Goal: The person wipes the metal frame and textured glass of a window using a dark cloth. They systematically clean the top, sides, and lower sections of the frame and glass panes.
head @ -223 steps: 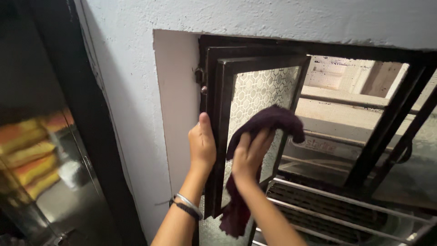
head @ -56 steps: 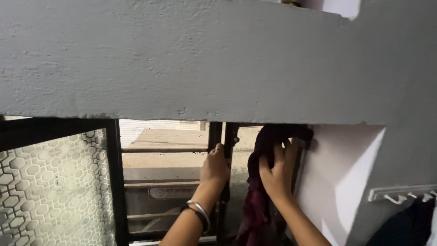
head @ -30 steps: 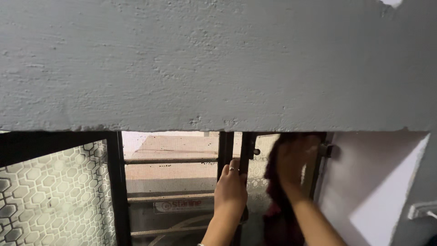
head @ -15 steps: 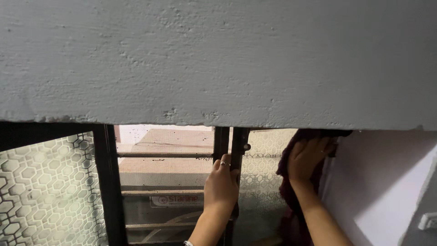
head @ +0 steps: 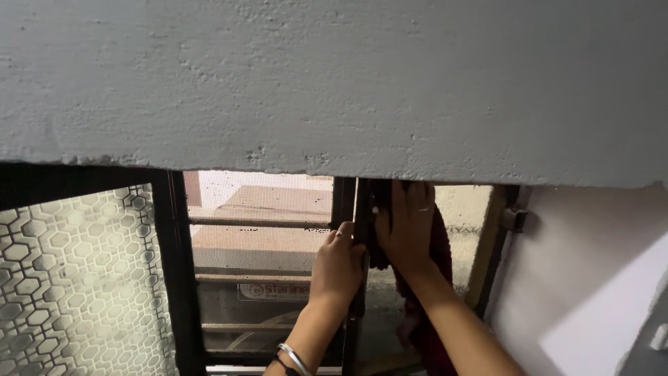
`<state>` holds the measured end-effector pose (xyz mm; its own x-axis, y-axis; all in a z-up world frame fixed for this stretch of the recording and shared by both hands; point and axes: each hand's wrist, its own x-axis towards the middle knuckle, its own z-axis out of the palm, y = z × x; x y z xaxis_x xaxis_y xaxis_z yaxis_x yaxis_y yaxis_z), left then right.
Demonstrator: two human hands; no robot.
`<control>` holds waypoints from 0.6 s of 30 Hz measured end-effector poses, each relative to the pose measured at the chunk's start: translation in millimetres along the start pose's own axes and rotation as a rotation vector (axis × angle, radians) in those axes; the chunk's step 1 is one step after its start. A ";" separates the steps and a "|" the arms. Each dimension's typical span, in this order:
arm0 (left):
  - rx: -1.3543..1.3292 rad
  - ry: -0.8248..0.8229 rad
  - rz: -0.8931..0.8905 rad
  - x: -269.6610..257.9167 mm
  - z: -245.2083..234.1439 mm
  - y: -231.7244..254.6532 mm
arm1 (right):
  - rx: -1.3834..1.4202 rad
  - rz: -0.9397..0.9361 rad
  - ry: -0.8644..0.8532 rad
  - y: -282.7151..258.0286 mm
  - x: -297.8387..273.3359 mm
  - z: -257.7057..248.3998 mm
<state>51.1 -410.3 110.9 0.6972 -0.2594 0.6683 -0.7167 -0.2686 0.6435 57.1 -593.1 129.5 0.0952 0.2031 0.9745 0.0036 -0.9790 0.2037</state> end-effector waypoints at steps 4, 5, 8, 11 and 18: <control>0.008 0.027 0.007 1.4 4.9 -4.6 | -0.049 -0.105 0.016 37.4 5.0 -1.5; 0.019 0.020 -0.008 3.2 6.2 -5.3 | -0.092 -0.114 0.052 48.9 1.8 -3.6; -0.001 0.077 0.087 7.9 8.1 -9.5 | -0.210 -0.068 0.112 76.7 -5.5 -6.8; -0.014 0.033 0.042 9.0 9.2 -12.6 | -0.289 0.070 0.077 93.3 -13.8 -23.2; -0.043 0.022 0.082 12.1 9.5 -16.6 | -0.408 0.175 0.080 112.3 -19.7 -39.2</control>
<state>71.6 -417.9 104.8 0.6364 -0.2587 0.7266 -0.7713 -0.2075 0.6017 16.6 -706.4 136.8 -0.0181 0.0510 0.9985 -0.4000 -0.9157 0.0395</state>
